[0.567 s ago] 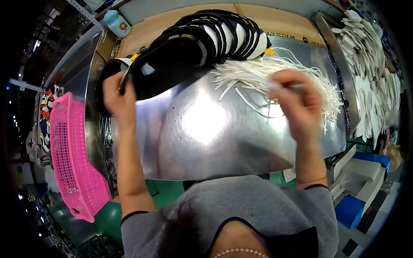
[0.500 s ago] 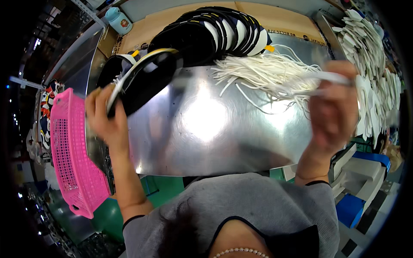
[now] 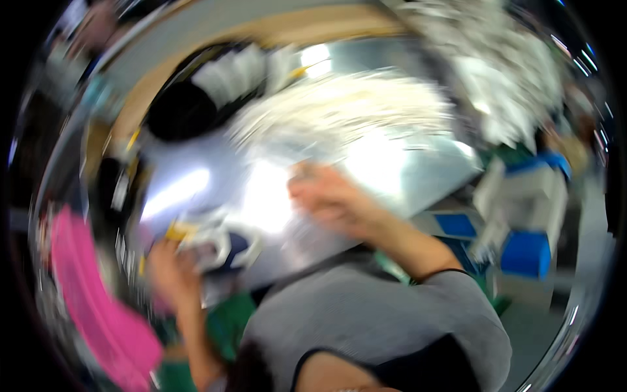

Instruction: The person threads white shoelaces through the eyelets of a blue and white sneaker upper using a small metal tool, repeating the process across multiple uppers on a metal workbench.

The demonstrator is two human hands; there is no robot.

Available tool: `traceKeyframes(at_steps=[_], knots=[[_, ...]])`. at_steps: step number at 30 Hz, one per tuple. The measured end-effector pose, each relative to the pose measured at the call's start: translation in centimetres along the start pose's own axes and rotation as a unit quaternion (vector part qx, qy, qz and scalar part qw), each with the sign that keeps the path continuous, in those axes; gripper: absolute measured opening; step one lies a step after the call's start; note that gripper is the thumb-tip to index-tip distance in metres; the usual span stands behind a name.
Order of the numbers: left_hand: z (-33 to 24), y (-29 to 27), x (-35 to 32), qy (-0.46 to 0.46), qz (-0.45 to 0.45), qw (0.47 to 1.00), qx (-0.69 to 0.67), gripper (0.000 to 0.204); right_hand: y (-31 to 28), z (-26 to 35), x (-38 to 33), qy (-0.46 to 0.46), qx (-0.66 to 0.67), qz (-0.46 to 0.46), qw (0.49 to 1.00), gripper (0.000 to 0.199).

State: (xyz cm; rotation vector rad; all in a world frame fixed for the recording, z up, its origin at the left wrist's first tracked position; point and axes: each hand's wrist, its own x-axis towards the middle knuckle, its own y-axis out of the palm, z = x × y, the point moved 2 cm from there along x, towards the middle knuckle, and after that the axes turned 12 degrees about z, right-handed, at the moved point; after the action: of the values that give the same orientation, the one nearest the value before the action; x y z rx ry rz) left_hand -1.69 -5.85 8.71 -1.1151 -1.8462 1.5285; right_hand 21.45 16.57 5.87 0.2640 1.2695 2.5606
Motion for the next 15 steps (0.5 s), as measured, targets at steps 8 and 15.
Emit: traceKeyframes(at_steps=[8, 15], knots=[[0.6, -1.8, 0.5, -0.019, 0.226, 0.974, -0.029, 0.047, -0.7, -9.7, 9.0, 0.015, -0.357, 0.070, 0.932, 0.021], [9.3, 8.0, 6.5, -0.168, 0.418, 0.679, -0.580, 0.041, -2.7, -15.7, 12.1, -0.044, -0.394, 0.024, 0.918, 0.018]])
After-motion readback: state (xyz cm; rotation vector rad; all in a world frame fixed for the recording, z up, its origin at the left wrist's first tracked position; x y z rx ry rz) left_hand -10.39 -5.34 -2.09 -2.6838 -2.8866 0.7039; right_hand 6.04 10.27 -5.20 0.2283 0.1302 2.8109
